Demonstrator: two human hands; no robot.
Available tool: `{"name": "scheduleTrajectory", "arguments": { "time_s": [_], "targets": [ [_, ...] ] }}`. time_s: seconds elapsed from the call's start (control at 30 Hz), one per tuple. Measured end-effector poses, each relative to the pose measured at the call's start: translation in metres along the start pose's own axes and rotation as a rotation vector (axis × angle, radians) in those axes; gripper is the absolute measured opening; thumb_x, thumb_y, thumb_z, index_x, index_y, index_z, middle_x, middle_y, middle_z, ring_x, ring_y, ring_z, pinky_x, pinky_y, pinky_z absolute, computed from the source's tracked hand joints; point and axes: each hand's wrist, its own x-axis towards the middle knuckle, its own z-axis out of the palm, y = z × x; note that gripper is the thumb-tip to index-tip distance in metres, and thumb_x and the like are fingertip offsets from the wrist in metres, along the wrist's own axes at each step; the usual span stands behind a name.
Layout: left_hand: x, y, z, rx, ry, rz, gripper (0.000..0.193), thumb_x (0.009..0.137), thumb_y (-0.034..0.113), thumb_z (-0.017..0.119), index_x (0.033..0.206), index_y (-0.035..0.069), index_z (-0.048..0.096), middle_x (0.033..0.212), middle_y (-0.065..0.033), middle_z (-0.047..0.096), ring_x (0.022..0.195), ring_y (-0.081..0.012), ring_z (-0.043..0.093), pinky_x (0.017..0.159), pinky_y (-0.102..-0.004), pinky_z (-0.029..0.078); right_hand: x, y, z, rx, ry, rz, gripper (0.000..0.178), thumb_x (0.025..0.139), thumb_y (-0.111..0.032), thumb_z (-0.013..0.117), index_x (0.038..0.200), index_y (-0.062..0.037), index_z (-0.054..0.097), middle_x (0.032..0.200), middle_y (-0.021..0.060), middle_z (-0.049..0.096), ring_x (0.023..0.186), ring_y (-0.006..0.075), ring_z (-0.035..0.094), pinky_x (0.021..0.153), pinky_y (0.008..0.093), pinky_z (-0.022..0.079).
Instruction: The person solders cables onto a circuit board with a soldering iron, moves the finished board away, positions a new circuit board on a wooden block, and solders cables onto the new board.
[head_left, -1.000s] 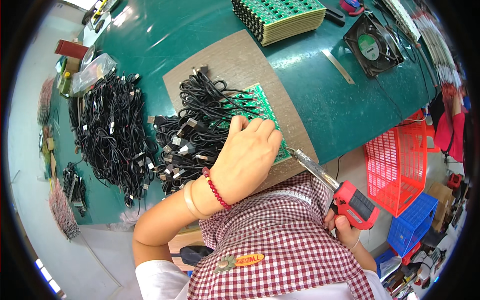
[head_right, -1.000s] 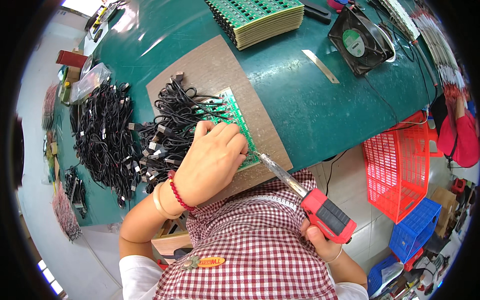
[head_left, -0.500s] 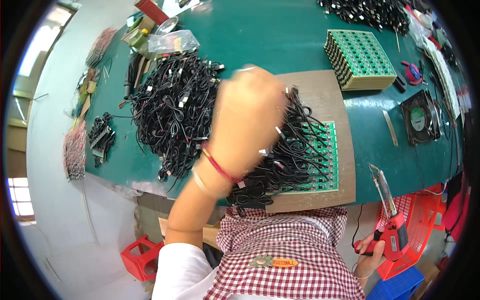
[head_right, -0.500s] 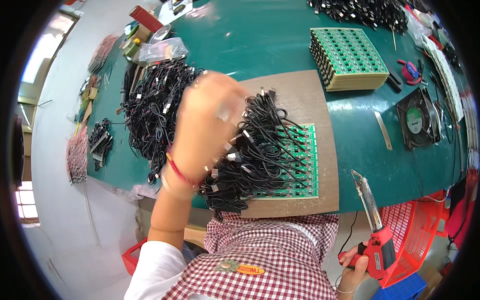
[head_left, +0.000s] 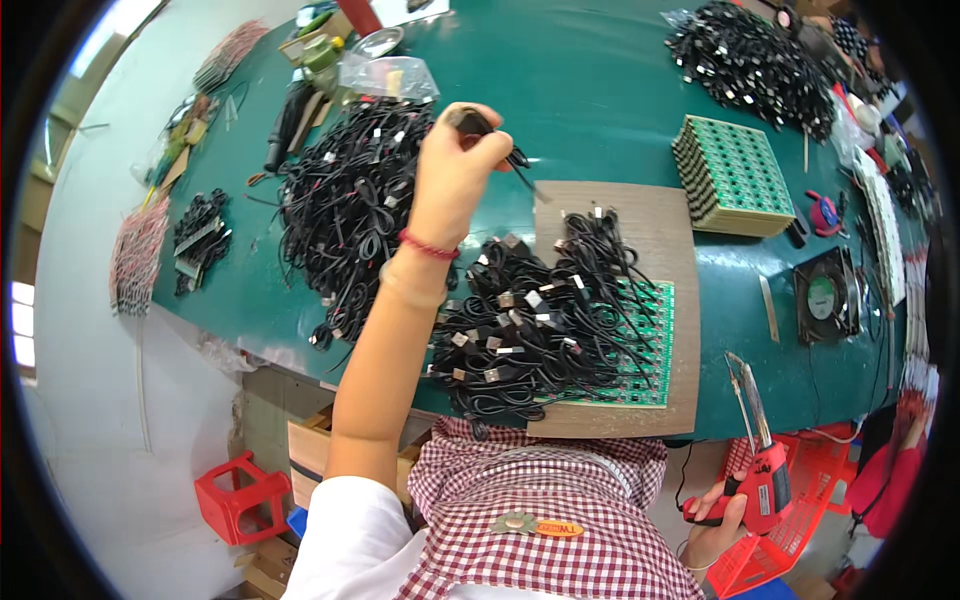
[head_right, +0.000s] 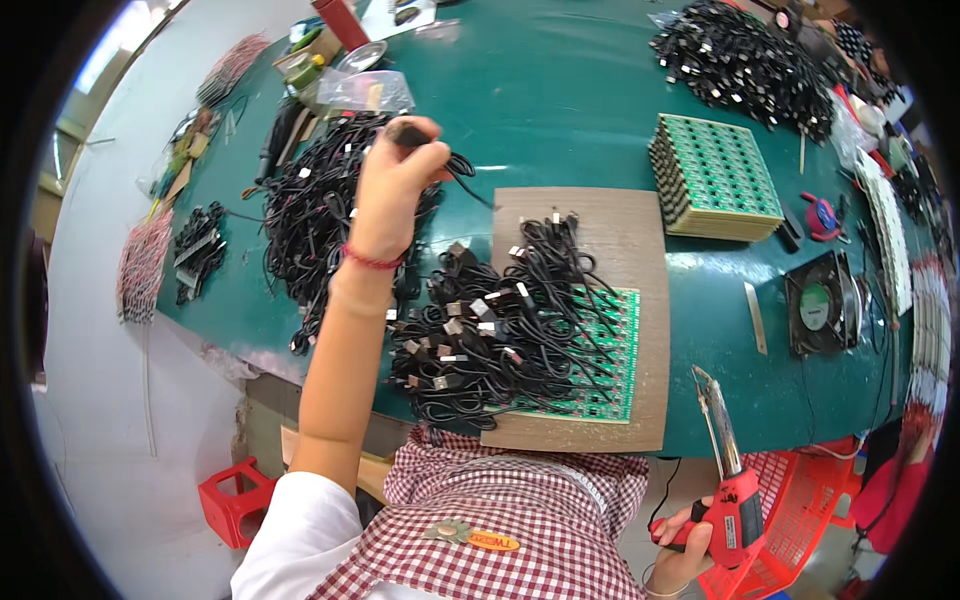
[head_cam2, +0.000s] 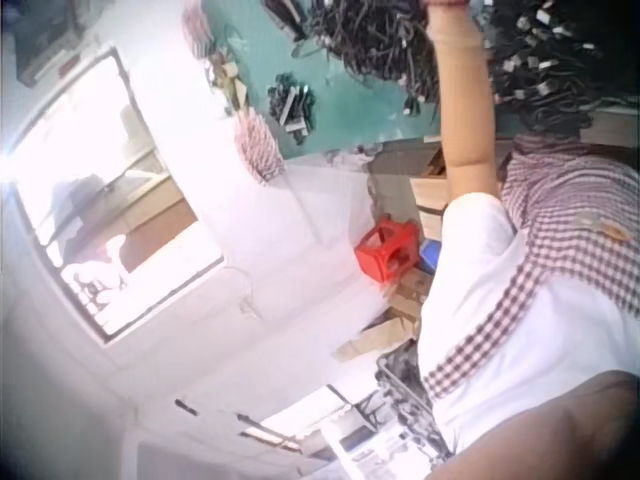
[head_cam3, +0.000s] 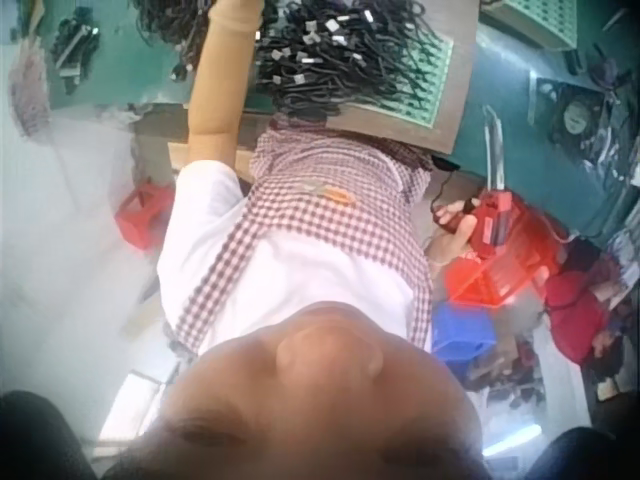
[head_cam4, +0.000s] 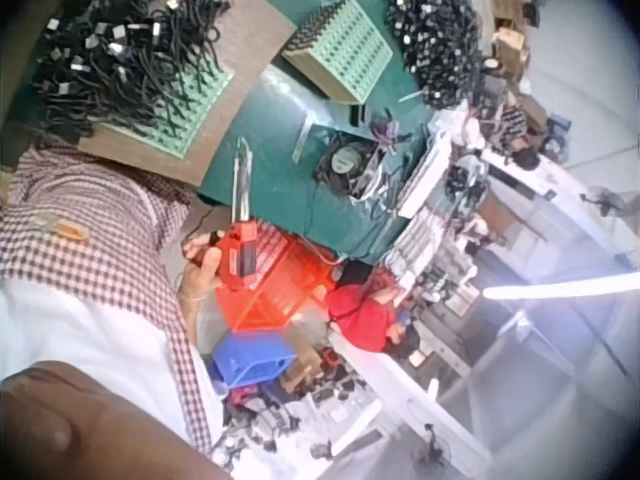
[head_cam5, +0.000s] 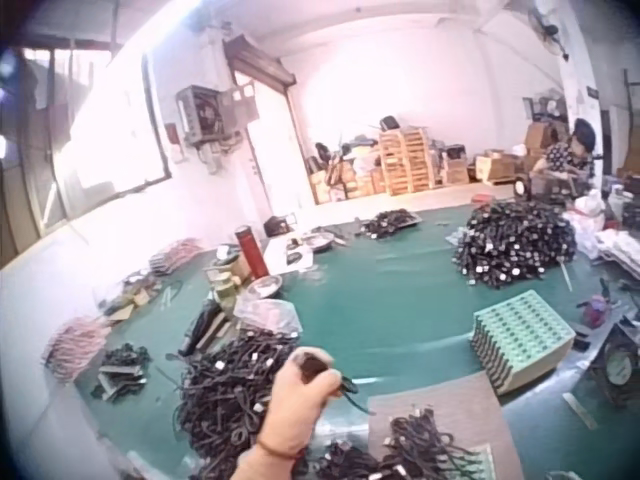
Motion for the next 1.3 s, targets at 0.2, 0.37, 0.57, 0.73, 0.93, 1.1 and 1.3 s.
{"name": "scheduleTrajectory", "arguments": {
  "time_s": [0.2, 0.37, 0.57, 0.73, 0.93, 1.1, 1.3],
  "targets": [
    [-0.063, 0.009, 0.003, 0.112, -0.528, -0.296, 0.016, 0.087, 0.006, 0.065, 0.099, 0.004, 0.054, 0.1, -0.0045, 0.062, 0.088, -0.0106, 0.06, 0.082, -0.028, 0.05, 0.012, -0.006, 0.001, 0.024, -0.113, -0.065, 0.039, 0.095, -0.028, 0.053, 0.117, 0.0027, 0.044, 0.069, 0.0102, 0.055, 0.047, 0.0109, 0.045, 0.047, 0.0265, 0.045],
    [-0.086, 0.033, 0.033, 0.925, -0.33, 0.524, 0.033, 0.071, 0.002, 0.07, 0.102, 0.005, 0.061, 0.112, -0.0105, 0.06, 0.107, -0.03, 0.054, 0.094, -0.0385, 0.042, 0.01, -0.005, 0.0, 0.018, -0.066, -0.043, 0.039, 0.095, -0.028, 0.053, 0.116, 0.0034, 0.044, 0.071, 0.0105, 0.057, 0.049, 0.0116, 0.046, 0.047, 0.0274, 0.046],
    [-0.086, 0.014, 0.074, 1.19, -0.955, 0.64, 0.009, 0.078, 0.01, 0.066, 0.084, 0.006, 0.061, 0.086, -0.0064, 0.055, 0.09, -0.0249, 0.055, 0.082, -0.0381, 0.045, 0.011, -0.009, 0.005, 0.039, -0.125, -0.055, 0.039, 0.094, -0.028, 0.054, 0.116, 0.0032, 0.045, 0.073, 0.0105, 0.058, 0.049, 0.0115, 0.047, 0.049, 0.0278, 0.047],
    [-0.073, 0.016, 0.069, 1.036, -1.149, 0.589, 0.009, 0.078, 0.012, 0.067, 0.081, 0.005, 0.063, 0.091, -0.0079, 0.053, 0.09, -0.0258, 0.054, 0.082, -0.0365, 0.045, 0.007, -0.008, -0.001, 0.039, -0.074, -0.054, 0.041, 0.094, -0.03, 0.055, 0.116, 0.0031, 0.045, 0.073, 0.0104, 0.057, 0.049, 0.0113, 0.047, 0.048, 0.0276, 0.047],
    [-0.072, 0.028, 0.062, 0.999, -1.206, 0.471, 0.007, 0.077, 0.004, 0.066, 0.082, 0.003, 0.063, 0.094, -0.0093, 0.053, 0.094, -0.0279, 0.052, 0.085, -0.0367, 0.044, 0.012, -0.002, 0.002, 0.023, -0.072, -0.082, 0.037, 0.096, -0.03, 0.049, 0.115, 0.0021, 0.045, 0.068, 0.0087, 0.054, 0.046, 0.0094, 0.043, 0.044, 0.0247, 0.043],
    [-0.075, 0.034, 0.07, 0.734, -1.08, 0.197, 0.005, 0.082, 0.004, 0.063, 0.083, 0.0, 0.061, 0.084, -0.0085, 0.058, 0.079, -0.0214, 0.057, 0.072, -0.0326, 0.047, 0.015, -0.007, 0.004, 0.076, -0.113, -0.04, 0.041, 0.093, -0.03, 0.056, 0.115, 0.0027, 0.045, 0.07, 0.0117, 0.057, 0.049, 0.0115, 0.047, 0.048, 0.0269, 0.046],
    [-0.09, 0.031, 0.079, 0.479, -1.034, 0.122, 0.008, 0.087, 0.009, 0.063, 0.085, 0.002, 0.064, 0.077, -0.008, 0.06, 0.068, -0.0189, 0.057, 0.062, -0.0314, 0.047, 0.013, -0.006, 0.007, 0.071, -0.099, -0.026, 0.044, 0.093, -0.032, 0.057, 0.117, 0.0027, 0.044, 0.071, 0.0114, 0.057, 0.05, 0.0122, 0.048, 0.05, 0.0273, 0.046]
  ]
}}
